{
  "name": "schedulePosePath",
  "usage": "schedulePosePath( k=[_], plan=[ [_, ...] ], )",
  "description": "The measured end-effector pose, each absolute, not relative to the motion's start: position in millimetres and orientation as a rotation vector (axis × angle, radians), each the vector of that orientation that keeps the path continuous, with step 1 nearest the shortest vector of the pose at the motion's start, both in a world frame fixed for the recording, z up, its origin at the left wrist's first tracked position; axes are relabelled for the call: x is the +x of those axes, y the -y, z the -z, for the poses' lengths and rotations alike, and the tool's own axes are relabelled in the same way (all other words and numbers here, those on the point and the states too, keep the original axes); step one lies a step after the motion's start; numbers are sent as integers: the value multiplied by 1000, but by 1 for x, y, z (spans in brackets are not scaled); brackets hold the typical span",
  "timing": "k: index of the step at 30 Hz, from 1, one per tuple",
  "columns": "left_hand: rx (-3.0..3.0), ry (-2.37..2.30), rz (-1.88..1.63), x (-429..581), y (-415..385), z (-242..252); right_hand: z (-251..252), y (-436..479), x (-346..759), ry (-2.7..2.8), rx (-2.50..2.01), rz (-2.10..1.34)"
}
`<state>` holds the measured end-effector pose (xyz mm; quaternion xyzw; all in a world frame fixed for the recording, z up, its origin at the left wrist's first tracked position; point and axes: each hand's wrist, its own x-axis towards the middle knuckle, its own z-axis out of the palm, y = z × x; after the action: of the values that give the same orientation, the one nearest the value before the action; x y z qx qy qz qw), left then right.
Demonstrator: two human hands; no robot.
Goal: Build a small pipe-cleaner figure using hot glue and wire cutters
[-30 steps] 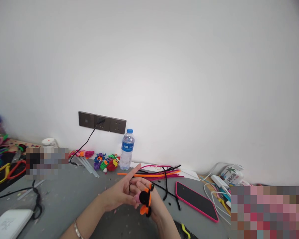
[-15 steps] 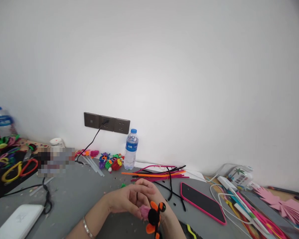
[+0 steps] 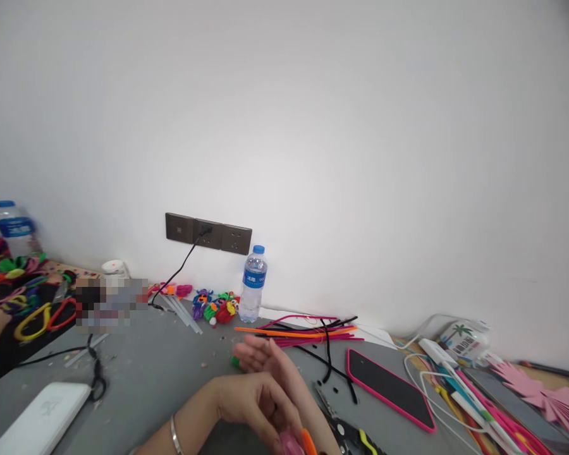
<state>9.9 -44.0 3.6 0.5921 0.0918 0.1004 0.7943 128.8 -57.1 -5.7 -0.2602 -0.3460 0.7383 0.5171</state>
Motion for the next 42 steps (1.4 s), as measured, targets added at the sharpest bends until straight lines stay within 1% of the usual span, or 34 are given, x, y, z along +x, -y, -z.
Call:
schedulePosePath(
  k=[2, 5, 9, 14, 18, 20, 24, 27, 31, 35, 42],
  plan=[
    [1227, -261, -256, 12, 44, -3, 12, 44, 143, 694, -604, -1624],
    [1123, -303, -370, 18, 44, -3, 26, 29, 177, 508, -645, -1293],
    [836, -276, -695, 22, 39, -5, 38, 26, 213, 308, -856, -926],
    [469, -277, -1055, 12, 19, -8, 25, 34, 208, 396, -1052, -550],
    [270, -314, -1274, -6, 1, -13, 12, 39, 190, 578, -949, -376],
    [223, -308, -1355, -13, -5, -15, 9, 41, 184, 658, -898, -369],
    [246, -369, -1385, -14, -6, -18, 11, 43, 176, 759, -903, -455],
    [342, -463, -1357, -3, 0, -15, 16, 41, 170, 843, -895, -568],
    [460, -562, -1319, 17, 10, -7, 19, 40, 157, 957, -867, -802],
    [690, -554, -1220, 29, 17, 3, 18, 41, 142, 984, -832, -1048],
    [989, -616, -1174, 29, 20, 10, 21, 41, 144, 927, -806, -1162]
  ],
)
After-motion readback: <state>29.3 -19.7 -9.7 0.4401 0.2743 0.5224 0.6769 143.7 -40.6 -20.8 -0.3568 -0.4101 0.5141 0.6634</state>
